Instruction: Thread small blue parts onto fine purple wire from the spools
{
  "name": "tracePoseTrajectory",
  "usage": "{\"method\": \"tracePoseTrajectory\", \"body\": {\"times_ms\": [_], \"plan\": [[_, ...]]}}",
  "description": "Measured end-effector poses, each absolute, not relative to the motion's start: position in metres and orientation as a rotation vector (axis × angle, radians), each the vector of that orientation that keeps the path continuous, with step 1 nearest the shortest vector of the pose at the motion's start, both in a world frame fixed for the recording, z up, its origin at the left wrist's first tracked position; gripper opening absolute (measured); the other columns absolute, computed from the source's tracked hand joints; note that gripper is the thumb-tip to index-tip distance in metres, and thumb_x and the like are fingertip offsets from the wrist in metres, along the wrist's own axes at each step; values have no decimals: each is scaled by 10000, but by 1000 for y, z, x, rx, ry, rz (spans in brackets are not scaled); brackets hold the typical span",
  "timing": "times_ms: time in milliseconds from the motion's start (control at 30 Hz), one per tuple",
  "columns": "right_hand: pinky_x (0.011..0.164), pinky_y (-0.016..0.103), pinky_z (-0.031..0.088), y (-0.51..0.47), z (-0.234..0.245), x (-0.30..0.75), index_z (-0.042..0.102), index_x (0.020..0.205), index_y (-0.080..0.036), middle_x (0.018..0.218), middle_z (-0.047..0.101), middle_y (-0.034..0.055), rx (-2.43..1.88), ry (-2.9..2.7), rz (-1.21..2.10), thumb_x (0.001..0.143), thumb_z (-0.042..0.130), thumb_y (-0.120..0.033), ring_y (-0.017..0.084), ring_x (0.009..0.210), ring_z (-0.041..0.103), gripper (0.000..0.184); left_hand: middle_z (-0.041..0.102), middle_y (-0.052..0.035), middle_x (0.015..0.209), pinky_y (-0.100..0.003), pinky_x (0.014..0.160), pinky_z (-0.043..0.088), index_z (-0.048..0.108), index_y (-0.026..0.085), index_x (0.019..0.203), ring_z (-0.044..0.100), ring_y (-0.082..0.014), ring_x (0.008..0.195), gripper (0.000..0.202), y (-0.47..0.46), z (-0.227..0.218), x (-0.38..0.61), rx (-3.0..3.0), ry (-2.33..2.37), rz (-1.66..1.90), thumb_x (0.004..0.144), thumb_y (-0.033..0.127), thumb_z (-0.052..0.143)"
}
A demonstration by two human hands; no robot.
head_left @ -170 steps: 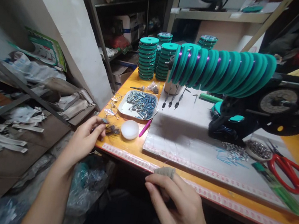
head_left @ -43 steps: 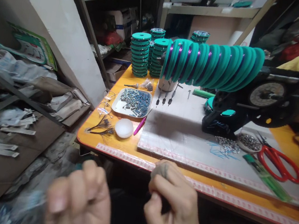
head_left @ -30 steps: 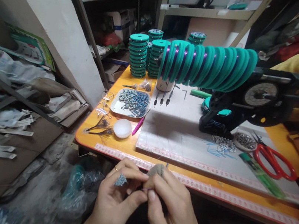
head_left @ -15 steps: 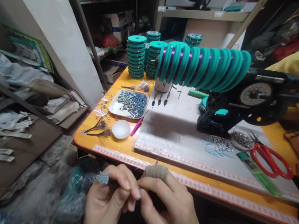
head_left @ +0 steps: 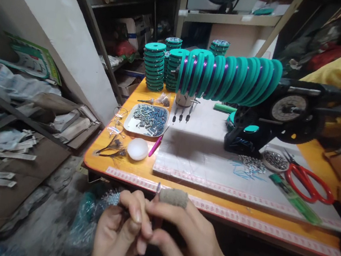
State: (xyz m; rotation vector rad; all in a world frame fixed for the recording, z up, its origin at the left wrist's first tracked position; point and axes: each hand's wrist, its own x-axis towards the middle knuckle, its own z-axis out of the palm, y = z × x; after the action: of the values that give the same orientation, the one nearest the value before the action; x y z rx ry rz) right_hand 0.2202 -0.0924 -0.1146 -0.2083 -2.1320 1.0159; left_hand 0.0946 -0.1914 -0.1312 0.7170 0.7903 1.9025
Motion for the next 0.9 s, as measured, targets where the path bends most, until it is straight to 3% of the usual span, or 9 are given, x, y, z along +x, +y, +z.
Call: {"method": "tracePoseTrajectory", "body": {"times_ms": [167, 300, 433, 533, 700, 900], "plan": [[617, 247, 542, -91, -116, 217, 634, 955, -175, 758, 660, 27, -235, -2201, 838, 1048, 480, -207, 144, 665, 606, 183, 569, 19, 683, -156, 577, 382, 632, 212, 863, 407, -71, 552, 128, -191, -132, 95, 716, 815, 1884, 977, 260, 600], [782, 352, 575, -89, -118, 217, 612, 923, -166, 769, 657, 42, -235, -2279, 608, 1053, 459, -210, 175, 721, 613, 205, 551, 26, 661, -152, 525, 346, 633, 213, 865, 321, -69, 503, 120, -193, -131, 94, 679, 741, 1903, 974, 255, 606], [783, 252, 586, -89, -115, 217, 611, 1048, -158, 956, 688, 81, -233, -2189, 966, 1033, 461, -152, 158, 876, 670, 151, 575, 35, 672, -150, 602, 415, 635, 217, 849, 318, -60, 492, 128, -193, -129, 92, 651, 762, 1917, 971, 251, 614], [761, 209, 572, -91, -113, 216, 646, 1083, -169, 929, 683, 53, -209, -2091, 1114, 1012, 556, -198, 132, 841, 672, 119, 584, 38, 664, -165, 661, 438, 641, 215, 838, 347, -58, 503, 131, -192, -129, 92, 672, 797, 1929, 961, 258, 633], [627, 225, 533, -92, -113, 216, 659, 948, -167, 789, 641, 35, -224, -2184, 932, 1014, 523, -179, 134, 694, 594, 152, 574, 10, 674, -189, 598, 385, 636, 221, 867, 438, -103, 603, 125, -192, -135, 90, 770, 878, 1868, 979, 261, 596], [676, 325, 540, -93, -120, 217, 608, 925, -173, 764, 627, 54, -226, -2399, 442, 1022, 419, -151, 188, 696, 548, 214, 500, 18, 626, -204, 567, 348, 608, 212, 843, 376, -104, 568, 153, -197, -137, 89, 751, 797, 1840, 981, 275, 588]]}}
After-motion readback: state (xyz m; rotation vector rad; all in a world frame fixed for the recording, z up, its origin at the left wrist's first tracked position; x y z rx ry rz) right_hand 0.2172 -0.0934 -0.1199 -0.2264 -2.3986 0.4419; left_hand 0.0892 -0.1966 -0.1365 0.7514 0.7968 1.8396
